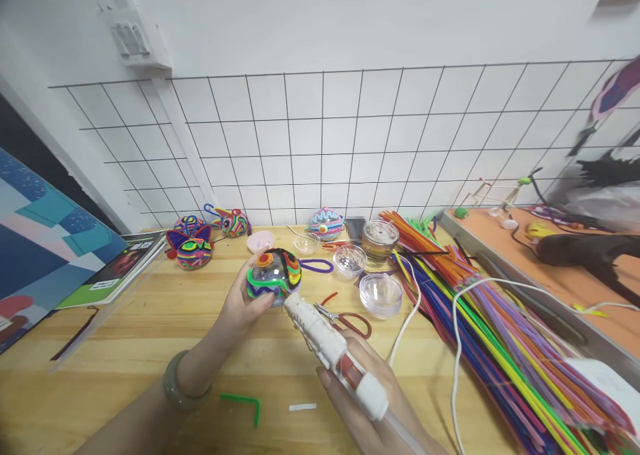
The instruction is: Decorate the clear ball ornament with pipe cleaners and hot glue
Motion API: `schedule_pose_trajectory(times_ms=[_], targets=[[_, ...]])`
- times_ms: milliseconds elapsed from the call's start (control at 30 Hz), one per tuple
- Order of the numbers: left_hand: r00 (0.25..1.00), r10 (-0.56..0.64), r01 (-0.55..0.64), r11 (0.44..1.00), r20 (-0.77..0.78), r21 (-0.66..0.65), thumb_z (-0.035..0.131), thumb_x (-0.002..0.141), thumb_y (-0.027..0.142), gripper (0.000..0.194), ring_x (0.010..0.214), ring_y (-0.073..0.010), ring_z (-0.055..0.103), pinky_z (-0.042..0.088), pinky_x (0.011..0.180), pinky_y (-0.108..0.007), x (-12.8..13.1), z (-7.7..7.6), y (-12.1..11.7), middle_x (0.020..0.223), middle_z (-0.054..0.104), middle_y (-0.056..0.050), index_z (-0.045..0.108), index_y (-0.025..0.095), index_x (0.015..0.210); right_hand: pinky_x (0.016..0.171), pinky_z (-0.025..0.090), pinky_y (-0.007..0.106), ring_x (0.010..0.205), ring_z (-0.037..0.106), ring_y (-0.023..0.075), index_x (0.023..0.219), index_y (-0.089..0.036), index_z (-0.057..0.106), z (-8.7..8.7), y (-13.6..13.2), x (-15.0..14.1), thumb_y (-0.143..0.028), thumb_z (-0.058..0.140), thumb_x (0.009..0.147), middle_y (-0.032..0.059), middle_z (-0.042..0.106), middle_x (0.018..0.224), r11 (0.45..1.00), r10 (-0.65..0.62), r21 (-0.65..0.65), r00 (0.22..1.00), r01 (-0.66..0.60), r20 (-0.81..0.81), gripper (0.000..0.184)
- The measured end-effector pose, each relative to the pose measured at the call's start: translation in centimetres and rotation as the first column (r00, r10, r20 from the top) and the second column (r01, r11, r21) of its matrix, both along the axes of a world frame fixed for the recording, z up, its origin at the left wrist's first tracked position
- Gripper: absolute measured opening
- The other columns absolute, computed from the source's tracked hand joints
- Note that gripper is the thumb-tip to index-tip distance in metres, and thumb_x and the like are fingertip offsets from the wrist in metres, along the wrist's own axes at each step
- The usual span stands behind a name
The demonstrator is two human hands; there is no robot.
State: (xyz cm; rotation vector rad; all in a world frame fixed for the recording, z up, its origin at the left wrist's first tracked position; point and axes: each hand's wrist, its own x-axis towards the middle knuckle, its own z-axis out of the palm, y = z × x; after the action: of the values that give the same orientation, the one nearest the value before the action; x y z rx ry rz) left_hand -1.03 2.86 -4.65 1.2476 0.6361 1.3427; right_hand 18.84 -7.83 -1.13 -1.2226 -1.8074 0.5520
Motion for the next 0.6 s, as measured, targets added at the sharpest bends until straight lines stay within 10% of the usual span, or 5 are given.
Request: schedule_pose_trajectory(times_ms=[600], targets=[[0.999, 0.022, -0.023, 0.999, 0.024, 0.031, 0.076, 0.070, 0.022, 0.070, 0.113, -0.0237, 0.061, 0.052, 0.093, -0.030, 0.03, -0.18, 0.27, 0.130, 0.059, -0.011, 0.045, 0.022, 0.132, 0.081, 0.059, 0.032, 0.090, 0.068, 0.0230, 0.103, -0.029, 0.065, -0.23, 0.17, 0.53, -0.024, 0.048, 0.092, 0.0051, 0.069, 0.088, 0.988, 0.130, 0.090, 0.991, -0.129, -0.006, 0.021]])
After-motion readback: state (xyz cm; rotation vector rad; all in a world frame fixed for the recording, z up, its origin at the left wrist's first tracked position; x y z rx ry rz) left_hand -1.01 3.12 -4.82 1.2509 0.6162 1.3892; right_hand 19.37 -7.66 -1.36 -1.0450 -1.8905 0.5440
